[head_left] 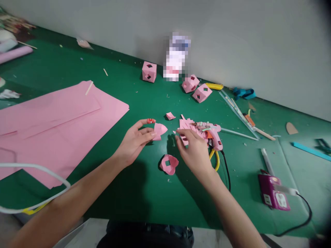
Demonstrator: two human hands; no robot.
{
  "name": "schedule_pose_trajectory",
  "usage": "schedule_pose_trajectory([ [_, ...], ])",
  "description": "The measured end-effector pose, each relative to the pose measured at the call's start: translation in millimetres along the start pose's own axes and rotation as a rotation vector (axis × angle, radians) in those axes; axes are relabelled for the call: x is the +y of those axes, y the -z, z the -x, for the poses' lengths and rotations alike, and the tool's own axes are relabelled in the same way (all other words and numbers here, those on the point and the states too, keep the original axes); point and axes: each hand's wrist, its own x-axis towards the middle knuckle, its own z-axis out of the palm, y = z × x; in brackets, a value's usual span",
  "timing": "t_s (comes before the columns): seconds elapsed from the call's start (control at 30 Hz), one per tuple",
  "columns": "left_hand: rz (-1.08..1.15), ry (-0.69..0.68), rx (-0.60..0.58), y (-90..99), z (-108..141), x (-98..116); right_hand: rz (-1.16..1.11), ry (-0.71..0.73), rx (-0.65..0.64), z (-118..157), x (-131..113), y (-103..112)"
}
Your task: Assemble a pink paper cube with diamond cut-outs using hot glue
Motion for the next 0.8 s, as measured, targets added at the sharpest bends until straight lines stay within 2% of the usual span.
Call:
schedule_pose_trajectory([
  [0.07,0.019,-0.007,0.011,1.3,-1,0,0.193,0.072,0.020,-21,0,-3],
  [0.17,0.033,-0.021,0.015,3.3,-2,-1,0.389,0.124,-0.051,-54,3,-15],
  [0.27,0.054,-0.033,0.002,4.9,-3,-3,0.459,0.138,-0.121,-76,9,-28],
  [0.33,0.066,-0.029,-0.006,5.0,-4,-3,0.443,0.128,-0.121,-81,12,-34],
  [0.5,0.058,0.001,-0.001,2.9,-2,1,0.194,0.082,-0.087,-76,12,-26],
  [0.7,0.069,-0.004,-0.004,3.8,-3,0,-0.224,-0.140,-0.173,-65,8,-13],
  [0.8,0.093,-0.004,-0.016,5.3,-3,-1,-0.488,-0.208,-0.162,-55,7,-10],
])
